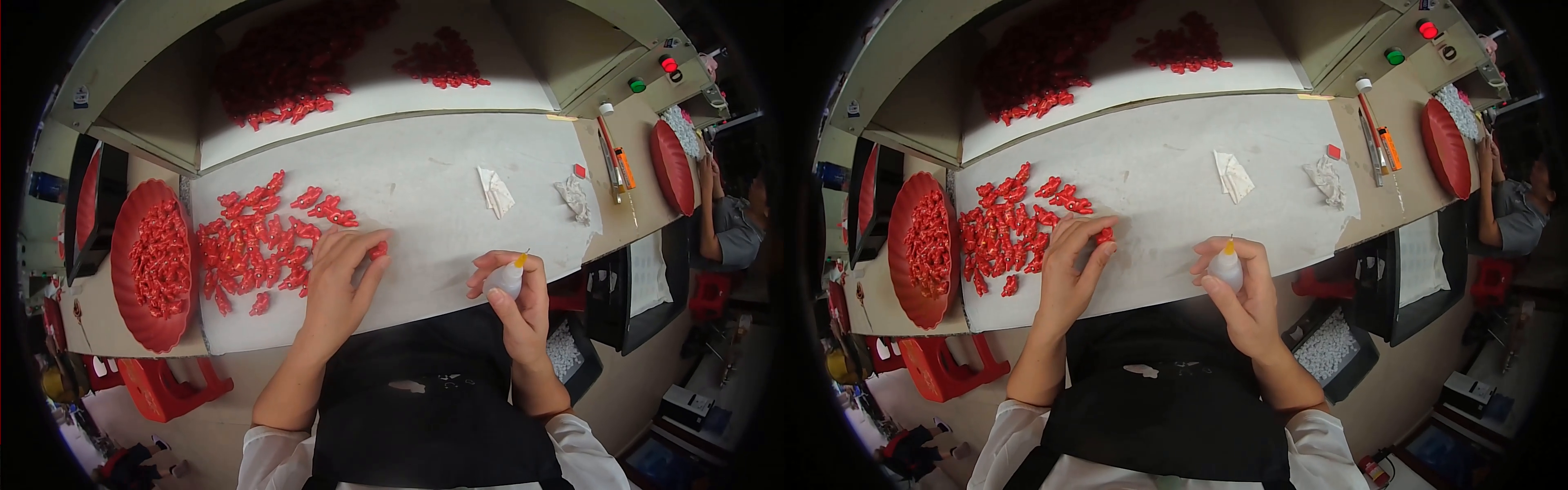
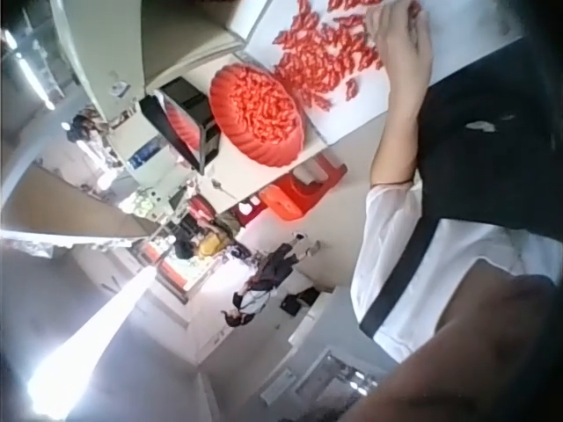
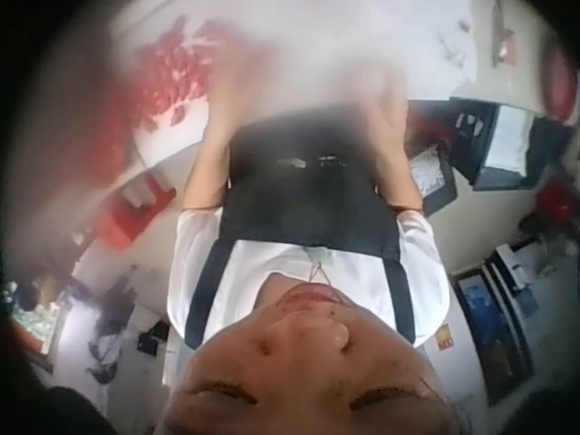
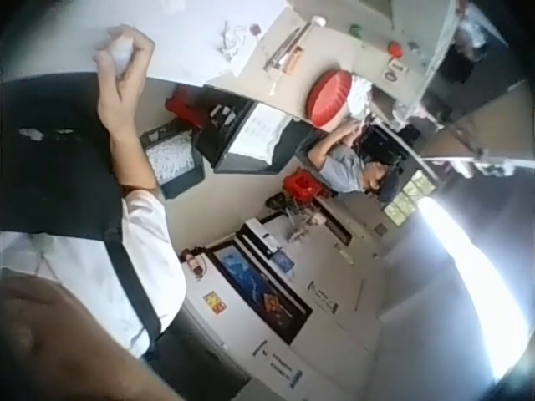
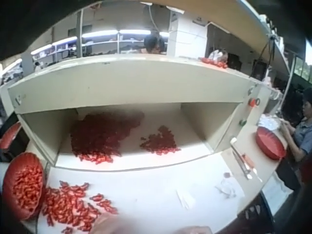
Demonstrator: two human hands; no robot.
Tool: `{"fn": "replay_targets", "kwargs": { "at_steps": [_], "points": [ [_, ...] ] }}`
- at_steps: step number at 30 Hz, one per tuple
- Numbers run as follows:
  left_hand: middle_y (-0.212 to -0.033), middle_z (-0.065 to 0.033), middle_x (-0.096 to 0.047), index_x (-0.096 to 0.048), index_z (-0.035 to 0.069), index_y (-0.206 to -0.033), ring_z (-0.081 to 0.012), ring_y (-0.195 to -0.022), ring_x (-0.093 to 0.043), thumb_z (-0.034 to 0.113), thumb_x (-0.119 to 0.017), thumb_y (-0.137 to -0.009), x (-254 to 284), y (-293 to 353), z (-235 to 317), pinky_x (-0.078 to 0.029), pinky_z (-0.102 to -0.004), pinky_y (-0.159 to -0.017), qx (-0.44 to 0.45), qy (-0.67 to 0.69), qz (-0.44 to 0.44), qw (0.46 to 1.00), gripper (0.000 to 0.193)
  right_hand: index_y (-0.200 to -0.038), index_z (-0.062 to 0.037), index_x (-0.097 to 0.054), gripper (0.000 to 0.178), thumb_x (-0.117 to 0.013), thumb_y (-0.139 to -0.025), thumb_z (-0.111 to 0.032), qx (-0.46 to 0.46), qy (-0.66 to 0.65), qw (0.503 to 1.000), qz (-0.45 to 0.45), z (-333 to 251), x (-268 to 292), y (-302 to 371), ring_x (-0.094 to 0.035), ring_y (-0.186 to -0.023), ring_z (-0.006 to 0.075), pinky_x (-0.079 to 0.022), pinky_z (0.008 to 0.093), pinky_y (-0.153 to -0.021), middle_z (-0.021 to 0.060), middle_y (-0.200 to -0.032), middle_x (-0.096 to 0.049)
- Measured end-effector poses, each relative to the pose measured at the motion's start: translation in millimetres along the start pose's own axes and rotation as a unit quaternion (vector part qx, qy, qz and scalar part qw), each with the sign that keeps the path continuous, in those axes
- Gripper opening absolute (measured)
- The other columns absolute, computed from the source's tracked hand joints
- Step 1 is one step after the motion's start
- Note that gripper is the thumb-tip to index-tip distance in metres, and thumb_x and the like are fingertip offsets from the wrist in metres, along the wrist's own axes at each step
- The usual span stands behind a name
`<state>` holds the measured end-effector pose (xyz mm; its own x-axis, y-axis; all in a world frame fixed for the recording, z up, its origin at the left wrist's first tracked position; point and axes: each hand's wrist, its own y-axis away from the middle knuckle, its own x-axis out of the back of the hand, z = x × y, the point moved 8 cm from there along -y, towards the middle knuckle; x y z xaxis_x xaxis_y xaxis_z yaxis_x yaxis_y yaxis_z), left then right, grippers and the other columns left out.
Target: The person assembles toy figurine parts by applying liquid from a squeeze bottle onto the components, joining pieces together by hand, placing them on the table, and retrieving additional pieces from the upper compartment.
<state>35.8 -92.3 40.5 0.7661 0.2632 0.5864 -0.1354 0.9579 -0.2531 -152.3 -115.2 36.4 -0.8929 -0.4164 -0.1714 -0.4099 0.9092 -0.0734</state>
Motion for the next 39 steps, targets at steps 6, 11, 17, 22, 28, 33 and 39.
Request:
{"fn": "replay_targets", "kwargs": {
  "at_steps": [6,11,17,22,28,33,39],
  "points": [
    [-0.084,-0.0085,-0.059,-0.055,0.002,-0.098,-0.0171,-0.080,-0.057,0.003,-0.057,-0.076,-15.6,18.1,-13.8,-0.042,-0.0310,-0.078,0.163,0.277,0.020,0.947,0.021,-0.112,0.0034,-0.041,0.035,-0.048,-0.077,0.002,0.017,0.069,0.997,-0.004,-10.1,-1.0,-2.8,-0.051,-0.086,0.0165,-0.045,0.0279,-0.074,0.0131,-0.105,-0.044],
    [-0.091,-0.0112,-0.059,-0.051,-0.002,-0.099,-0.0153,-0.083,-0.056,0.001,-0.057,-0.077,-35.0,26.8,-4.0,-0.044,-0.0273,-0.074,0.174,0.504,-0.065,0.843,0.023,-0.118,0.0034,-0.041,0.044,-0.051,-0.076,0.004,0.064,0.099,0.993,0.005,-27.8,3.8,-1.4,-0.052,-0.084,0.0190,-0.045,0.0282,-0.073,0.0137,-0.103,-0.043],
    [-0.094,-0.0123,-0.057,-0.052,0.000,-0.093,-0.0160,-0.086,-0.054,0.007,-0.060,-0.076,-54.2,28.8,2.8,-0.042,-0.0259,-0.076,0.212,0.621,-0.079,0.750,0.020,-0.106,0.0009,-0.046,0.042,-0.065,-0.069,-0.003,0.125,0.064,0.989,0.056,-40.2,17.0,13.9,-0.054,-0.082,0.0195,-0.045,0.0278,-0.071,0.0129,-0.095,-0.048],
    [-0.097,-0.0116,-0.055,-0.053,0.001,-0.095,-0.0147,-0.089,-0.052,0.002,-0.054,-0.079,-62.5,32.7,7.0,-0.040,-0.0258,-0.080,0.173,0.708,-0.112,0.675,0.016,-0.085,-0.0067,-0.044,0.041,-0.077,-0.061,-0.015,0.197,0.050,0.972,0.117,-56.5,18.7,18.6,-0.052,-0.073,0.0151,-0.044,0.0254,-0.065,0.0105,-0.089,-0.051],
    [-0.093,-0.0105,-0.051,-0.051,0.006,-0.090,-0.0172,-0.083,-0.049,0.011,-0.058,-0.078,-69.4,34.1,11.3,-0.039,-0.0264,-0.073,0.194,0.763,-0.133,0.601,0.015,-0.089,-0.0089,-0.048,0.045,-0.078,-0.058,-0.017,0.258,0.146,0.954,0.034,-70.4,3.6,23.1,-0.053,-0.069,0.0160,-0.044,0.0244,-0.060,0.0082,-0.088,-0.051],
    [-0.092,-0.0094,-0.050,-0.051,0.008,-0.092,-0.0175,-0.078,-0.046,0.013,-0.056,-0.080,-70.9,35.3,11.7,-0.036,-0.0273,-0.072,0.197,0.772,-0.147,0.587,0.014,-0.088,-0.0079,-0.047,0.042,-0.076,-0.062,-0.024,0.307,0.230,0.923,-0.015,-72.9,-15.1,25.5,-0.043,-0.059,0.0107,-0.037,0.0188,-0.046,0.0059,-0.084,-0.047],
    [-0.091,-0.0096,-0.050,-0.051,0.008,-0.093,-0.0176,-0.078,-0.045,0.013,-0.055,-0.081,-69.6,35.6,12.8,-0.036,-0.0275,-0.071,0.195,0.779,-0.149,0.577,0.014,-0.092,-0.0091,-0.050,0.046,-0.079,-0.057,-0.016,0.281,0.244,0.927,-0.039,-71.1,-20.9,25.2,-0.050,-0.064,0.0153,-0.043,0.0245,-0.054,0.0058,-0.087,-0.050]
  ]
}}
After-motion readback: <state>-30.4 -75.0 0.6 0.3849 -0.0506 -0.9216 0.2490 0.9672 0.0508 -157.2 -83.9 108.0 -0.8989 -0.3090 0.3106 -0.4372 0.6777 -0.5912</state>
